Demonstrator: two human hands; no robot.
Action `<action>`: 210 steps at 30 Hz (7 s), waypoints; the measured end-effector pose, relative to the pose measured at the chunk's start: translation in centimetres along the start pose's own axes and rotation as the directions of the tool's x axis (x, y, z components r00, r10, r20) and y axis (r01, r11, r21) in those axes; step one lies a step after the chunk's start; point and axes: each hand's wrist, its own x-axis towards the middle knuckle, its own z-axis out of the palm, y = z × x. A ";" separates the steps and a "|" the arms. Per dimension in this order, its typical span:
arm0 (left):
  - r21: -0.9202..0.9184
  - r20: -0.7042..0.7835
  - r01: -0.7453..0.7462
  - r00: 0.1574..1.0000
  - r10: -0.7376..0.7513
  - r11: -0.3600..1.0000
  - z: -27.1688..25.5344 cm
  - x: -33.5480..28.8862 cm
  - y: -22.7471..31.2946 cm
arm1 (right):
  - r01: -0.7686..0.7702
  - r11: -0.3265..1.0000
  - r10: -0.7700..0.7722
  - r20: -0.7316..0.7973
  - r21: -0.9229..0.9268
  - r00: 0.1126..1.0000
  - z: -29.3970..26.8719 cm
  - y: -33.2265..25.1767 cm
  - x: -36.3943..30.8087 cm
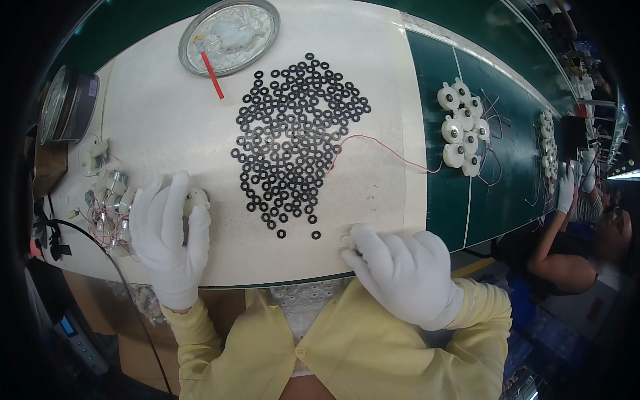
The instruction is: The person assembles small white electronic components by hand. They pick up a white plastic housing, insert a small black washer, and place the finished unit on the table. This process is repeated continuously throughout the video.
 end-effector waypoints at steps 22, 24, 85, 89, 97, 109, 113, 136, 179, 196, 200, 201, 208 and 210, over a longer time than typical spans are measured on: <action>0.026 -0.093 -0.042 0.995 0.044 0.999 0.5 -0.3 0.0 | -0.685 0.222 0.273 0.630 0.694 0.727 -1.7 4.2 1.3; 0.016 -0.087 -0.042 0.995 0.043 0.999 0.5 -0.2 -0.1 | -0.682 0.165 0.281 0.629 0.713 0.725 -1.7 4.6 1.1; -0.019 -0.061 -0.040 0.997 0.039 0.999 0.4 -0.6 -0.3 | -0.277 0.931 0.324 -0.192 0.235 0.926 -1.6 4.9 -2.1; -0.021 -0.081 -0.047 0.996 0.045 0.999 0.5 -0.5 -0.4 | -0.144 0.957 0.185 -0.146 0.253 0.972 -1.3 4.4 -1.5; -0.022 -0.073 -0.043 0.996 0.041 0.999 0.4 -0.5 -0.2 | -0.153 0.922 0.201 -0.102 0.356 0.974 0.7 4.8 -2.1; -0.034 -0.147 -0.070 0.987 0.064 0.997 0.6 -0.2 -0.2 | -0.081 0.945 0.165 -0.248 0.317 0.955 1.5 5.3 -2.2; -0.034 -0.168 -0.078 0.983 0.071 0.996 0.5 -0.3 -0.1 | -0.195 0.972 0.219 -0.198 0.135 0.955 0.1 3.9 -2.1; -0.006 -0.090 -0.088 0.992 0.087 0.996 0.4 0.0 0.0 | -0.375 0.727 0.508 -0.082 0.575 0.857 -0.5 19.7 -5.5; 0.043 -0.189 0.047 0.981 -0.038 0.998 -4.8 -1.2 1.9 | 0.239 -0.581 0.145 -0.190 0.778 0.971 2.0 1.4 0.8; 0.327 -0.065 0.136 0.990 -0.122 0.935 -3.4 -0.6 -1.5 | 0.230 0.931 -0.261 0.075 0.282 0.962 -1.8 5.4 2.3; 0.285 -0.090 -0.042 0.994 0.070 0.958 -3.8 -1.9 0.5 | 0.162 0.969 -0.176 0.060 0.185 0.983 -1.1 4.1 2.5; 0.238 -0.071 -0.049 0.995 0.068 0.970 -3.8 -2.4 0.8 | 0.126 0.984 -0.135 0.068 0.123 0.988 -0.9 3.7 2.6; -0.098 -0.015 0.108 0.994 -0.110 0.989 -2.6 -3.8 -0.4 | -0.156 0.638 0.016 0.189 0.754 0.982 0.9 5.1 3.1; -0.074 -0.082 0.067 0.994 -0.073 0.995 -2.1 -3.7 -0.7 | -0.422 0.294 0.138 0.399 0.858 0.907 0.1 5.3 3.2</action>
